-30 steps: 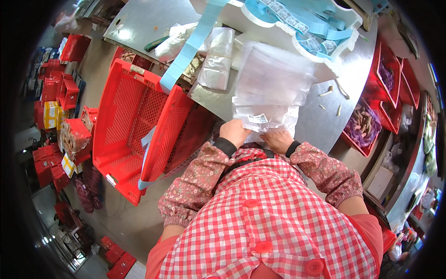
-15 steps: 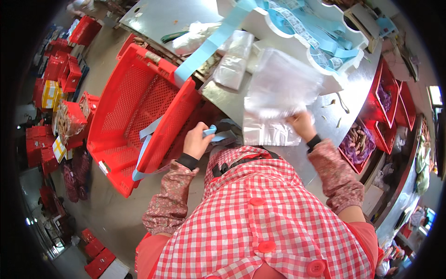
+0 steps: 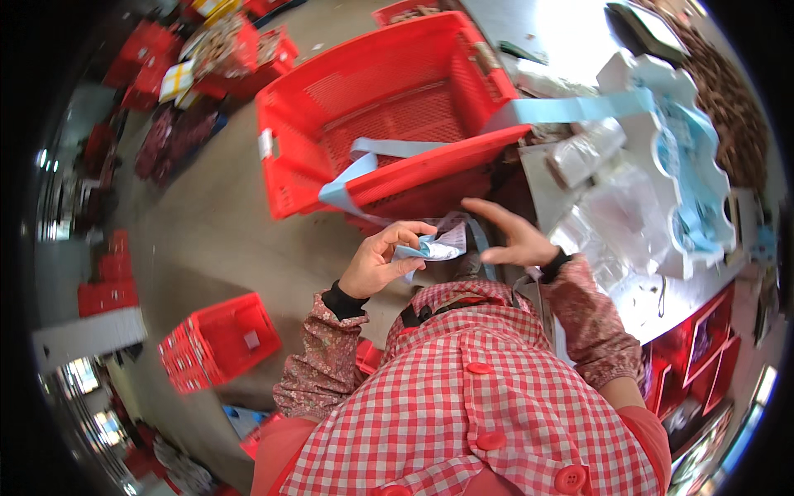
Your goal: The person places small items into clear plastic bags, seals them, and affixes printed labels to the outside. The person then places the labeled bags into a larger blue bag and occasionally moves red crates nearby.
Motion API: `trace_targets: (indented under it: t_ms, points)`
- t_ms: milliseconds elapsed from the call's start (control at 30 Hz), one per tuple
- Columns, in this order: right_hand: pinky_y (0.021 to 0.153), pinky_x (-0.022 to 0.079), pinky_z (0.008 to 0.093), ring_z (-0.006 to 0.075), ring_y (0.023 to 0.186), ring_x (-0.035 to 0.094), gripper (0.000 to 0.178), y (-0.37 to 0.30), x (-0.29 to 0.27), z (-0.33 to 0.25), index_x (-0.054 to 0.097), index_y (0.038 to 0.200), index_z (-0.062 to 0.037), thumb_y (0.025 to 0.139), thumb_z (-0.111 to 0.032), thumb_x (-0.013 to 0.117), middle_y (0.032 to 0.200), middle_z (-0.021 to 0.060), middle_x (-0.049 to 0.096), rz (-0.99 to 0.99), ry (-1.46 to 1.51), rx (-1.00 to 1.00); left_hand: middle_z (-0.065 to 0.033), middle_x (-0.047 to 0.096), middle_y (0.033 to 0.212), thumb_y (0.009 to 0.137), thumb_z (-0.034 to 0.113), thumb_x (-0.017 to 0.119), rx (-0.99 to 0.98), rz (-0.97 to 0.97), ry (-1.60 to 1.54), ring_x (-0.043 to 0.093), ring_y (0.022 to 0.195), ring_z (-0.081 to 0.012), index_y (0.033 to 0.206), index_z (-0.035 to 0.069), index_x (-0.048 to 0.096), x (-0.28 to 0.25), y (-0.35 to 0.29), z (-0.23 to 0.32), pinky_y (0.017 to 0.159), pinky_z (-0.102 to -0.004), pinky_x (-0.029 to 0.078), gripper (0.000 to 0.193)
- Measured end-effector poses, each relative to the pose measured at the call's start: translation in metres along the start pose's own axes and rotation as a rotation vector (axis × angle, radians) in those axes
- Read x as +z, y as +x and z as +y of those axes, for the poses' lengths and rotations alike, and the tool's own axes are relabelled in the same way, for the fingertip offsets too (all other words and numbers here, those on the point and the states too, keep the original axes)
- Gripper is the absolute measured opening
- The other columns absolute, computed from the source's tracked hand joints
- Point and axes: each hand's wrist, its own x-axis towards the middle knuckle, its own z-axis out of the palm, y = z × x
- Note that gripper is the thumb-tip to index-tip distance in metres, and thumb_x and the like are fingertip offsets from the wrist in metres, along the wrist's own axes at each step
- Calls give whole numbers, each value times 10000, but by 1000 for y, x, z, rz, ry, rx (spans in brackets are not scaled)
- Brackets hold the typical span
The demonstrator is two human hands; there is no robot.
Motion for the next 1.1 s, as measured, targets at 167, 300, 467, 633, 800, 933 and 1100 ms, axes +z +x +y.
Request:
trace_targets:
  t_ms: [167, 300, 467, 633, 800, 933, 1100]
  points:
    - [1107, 364, 462, 367, 1322, 482, 589, 42, 107, 29, 629, 1227, -40, 760, -337, 832, 1262, 186, 618, -452, -268, -62, -44, 620, 1046, 918, 16, 683, -105, 234, -53, 582, 892, -89, 1067, 38, 590, -39, -108, 18, 716, -252, 496, 177]
    - [1056, 433, 411, 326, 1226, 570, 574, 34, 141, 39, 618, 1255, -11, 847, -385, 772, 1265, 190, 626, -450, -136, -1, -28, 617, 842, 907, 37, 688, -592, 156, -31, 565, 678, -77, 1115, 29, 584, -118, -274, -6, 603, -249, 465, 233]
    - [974, 508, 381, 276, 1172, 628, 581, 12, 132, 71, 607, 1273, 35, 858, -330, 785, 1243, 192, 656, -215, -181, 284, -117, 712, 964, 698, 173, 769, -1493, -692, 373, 675, 715, -194, 1052, 66, 682, -244, -593, -20, 610, -379, 531, 380]
    - [993, 502, 373, 270, 1166, 631, 510, -39, 105, 105, 600, 1254, 42, 899, -295, 739, 1221, 185, 663, -113, -277, 484, -143, 703, 1002, 742, 180, 739, -2202, 220, 792, 667, 813, -262, 1098, 57, 659, -167, -832, 19, 692, -405, 527, 385]
    - [961, 518, 375, 288, 1122, 654, 513, -61, 122, 96, 613, 1237, 44, 888, -310, 740, 1184, 196, 678, -96, -329, 544, -169, 695, 1039, 786, 187, 709, -1893, 348, 863, 658, 911, -330, 1144, 49, 637, -134, -797, -48, 774, -430, 523, 391]
    - [937, 521, 401, 329, 1106, 653, 549, -29, 160, 47, 631, 1231, 19, 863, -371, 747, 1210, 196, 660, -181, -316, 248, -190, 688, 1069, 821, 192, 686, -1110, 266, 930, 651, 989, -385, 1181, 42, 619, -125, -580, -129, 840, -451, 519, 396]
    - [1090, 409, 421, 309, 1295, 531, 729, 7, 188, -23, 536, 1368, -15, 819, -415, 801, 1368, 169, 576, -237, -46, 31, -214, 668, 934, 889, 229, 617, -215, 11, 727, 647, 910, -425, 1093, 85, 564, -56, -227, -92, 734, -510, 490, 255]
